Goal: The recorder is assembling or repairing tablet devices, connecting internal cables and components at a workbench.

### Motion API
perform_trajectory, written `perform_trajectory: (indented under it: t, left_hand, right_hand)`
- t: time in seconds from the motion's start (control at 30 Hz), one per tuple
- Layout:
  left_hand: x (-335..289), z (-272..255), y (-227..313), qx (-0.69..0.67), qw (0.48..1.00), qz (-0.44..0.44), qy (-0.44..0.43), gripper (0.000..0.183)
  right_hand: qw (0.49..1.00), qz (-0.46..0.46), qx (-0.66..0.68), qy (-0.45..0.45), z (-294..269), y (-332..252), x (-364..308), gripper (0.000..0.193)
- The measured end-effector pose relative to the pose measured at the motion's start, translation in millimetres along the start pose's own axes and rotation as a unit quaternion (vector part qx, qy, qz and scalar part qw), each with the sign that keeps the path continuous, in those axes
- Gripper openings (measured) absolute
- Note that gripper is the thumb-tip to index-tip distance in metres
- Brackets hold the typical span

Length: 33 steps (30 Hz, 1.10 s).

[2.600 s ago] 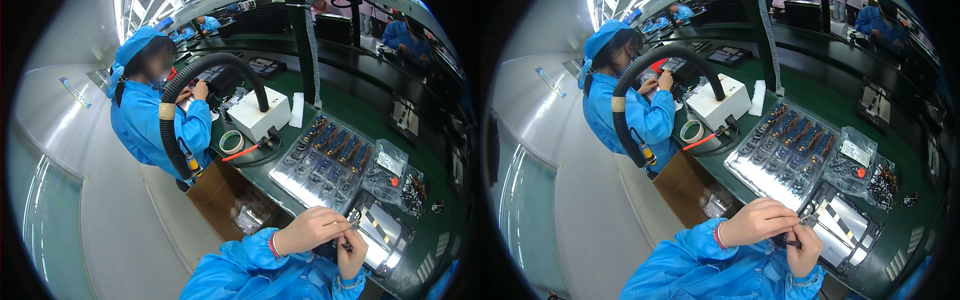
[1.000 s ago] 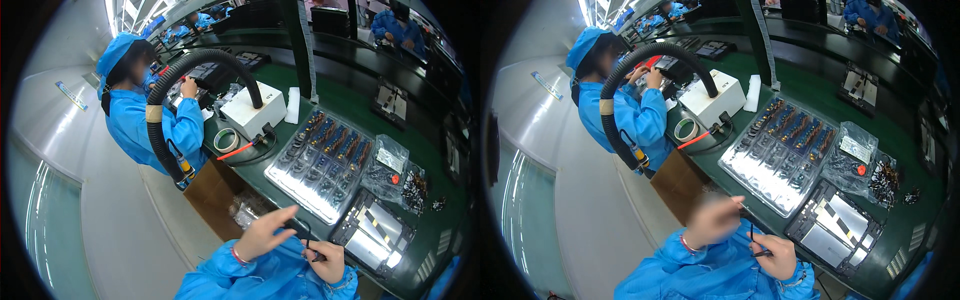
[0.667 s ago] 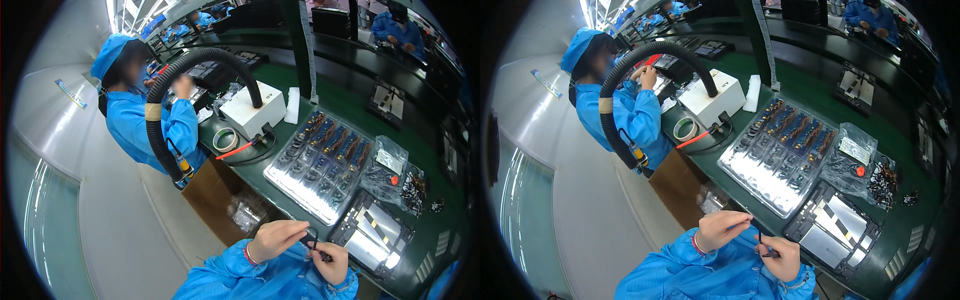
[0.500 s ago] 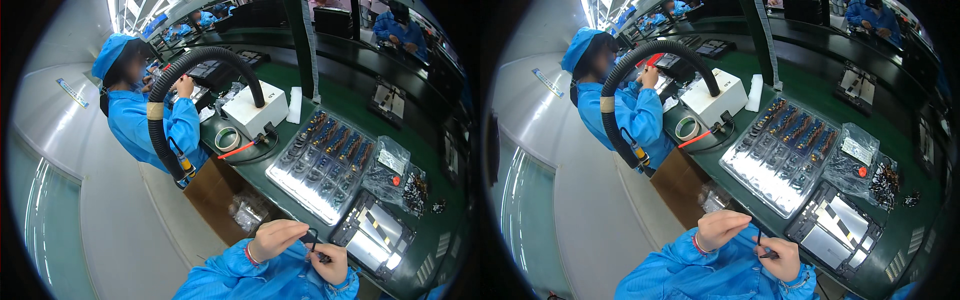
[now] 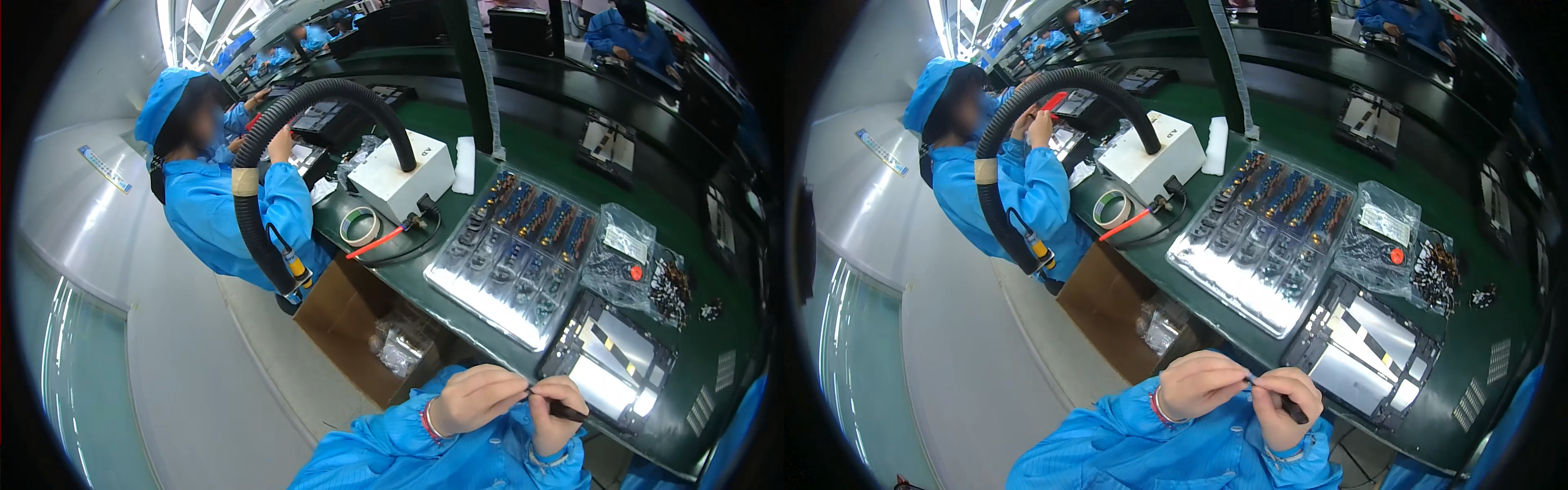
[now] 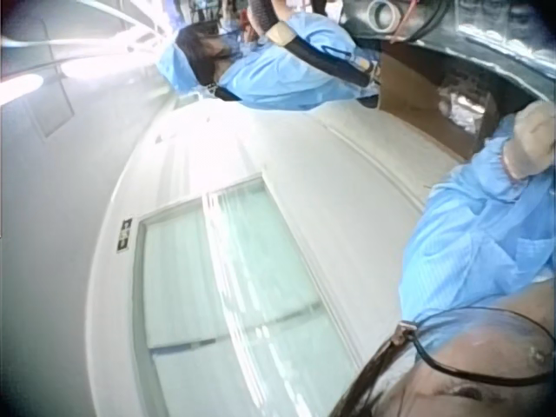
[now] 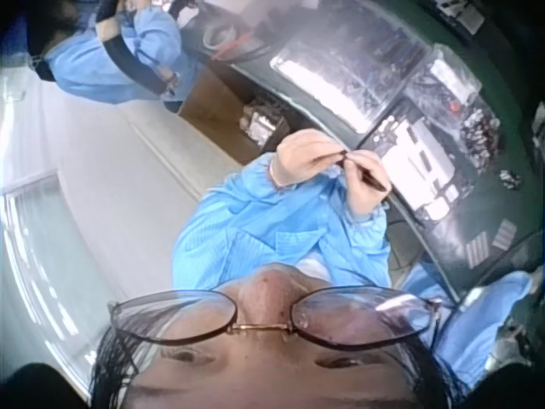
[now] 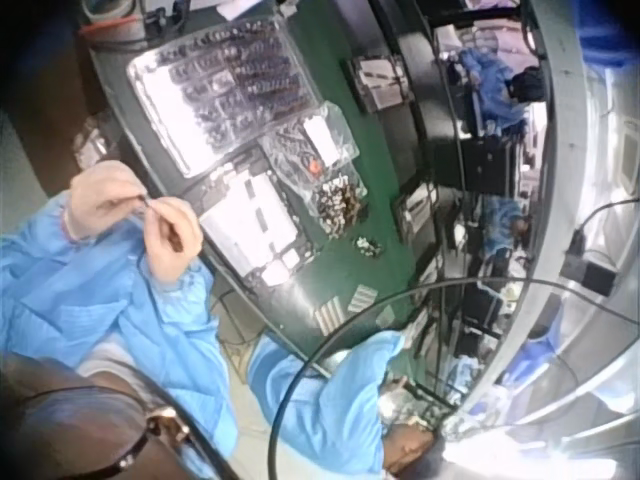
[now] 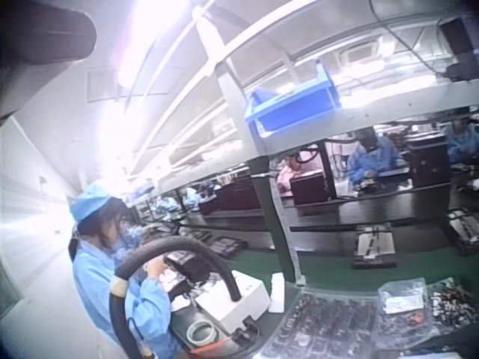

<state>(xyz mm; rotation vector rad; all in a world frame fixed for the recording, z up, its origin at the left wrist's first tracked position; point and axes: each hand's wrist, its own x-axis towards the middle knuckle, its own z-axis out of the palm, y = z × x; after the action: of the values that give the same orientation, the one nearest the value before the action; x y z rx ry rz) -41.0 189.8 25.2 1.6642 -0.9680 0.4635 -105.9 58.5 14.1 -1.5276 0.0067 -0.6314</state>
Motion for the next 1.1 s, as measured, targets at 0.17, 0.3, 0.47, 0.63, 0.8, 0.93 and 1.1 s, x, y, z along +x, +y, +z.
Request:
perform_trajectory:
  t: [0.17,0.3,0.47,0.63,0.8,0.93,1.1]
  left_hand:
    - [-4.7,-8.2,16.0,0.037,0.999,0.037,0.011,0.023]
    - [-9.3,-14.3,28.0,0.041,0.998,0.033,0.021,0.022]
    - [-19.8,-20.3,36.3,0.062,0.998,0.001,0.032,0.019]
    - [-31.6,-30.5,29.2,0.018,0.997,-0.043,0.068,0.014]
    - [-31.2,-50.6,-31.6,0.142,0.962,-0.094,0.214,0.012]
    - [4.7,-61.7,-80.0,0.303,0.948,-0.034,0.097,0.015]
    - [52.3,-72.9,-115.6,0.308,0.95,0.04,0.039,0.013]
  right_hand:
    - [0.989,-0.101,-0.091,0.058,19.1,-16.8,-17.1,0.016]
    - [0.979,-0.122,-0.147,0.067,24.1,-29.4,-30.8,0.019]
    - [0.977,-0.127,-0.16,0.063,31.7,-35.5,-43.4,0.021]
    - [0.986,-0.097,-0.132,0.016,35.6,-35.3,-46.4,0.019]
    - [0.99,-0.084,-0.112,0.0,22.6,-27.8,-51.3,0.018]
    - [0.993,-0.069,-0.088,-0.034,18.8,-17.4,-49.8,0.017]
    - [0.996,-0.053,-0.064,-0.026,4.8,-16.6,-46.1,0.016]
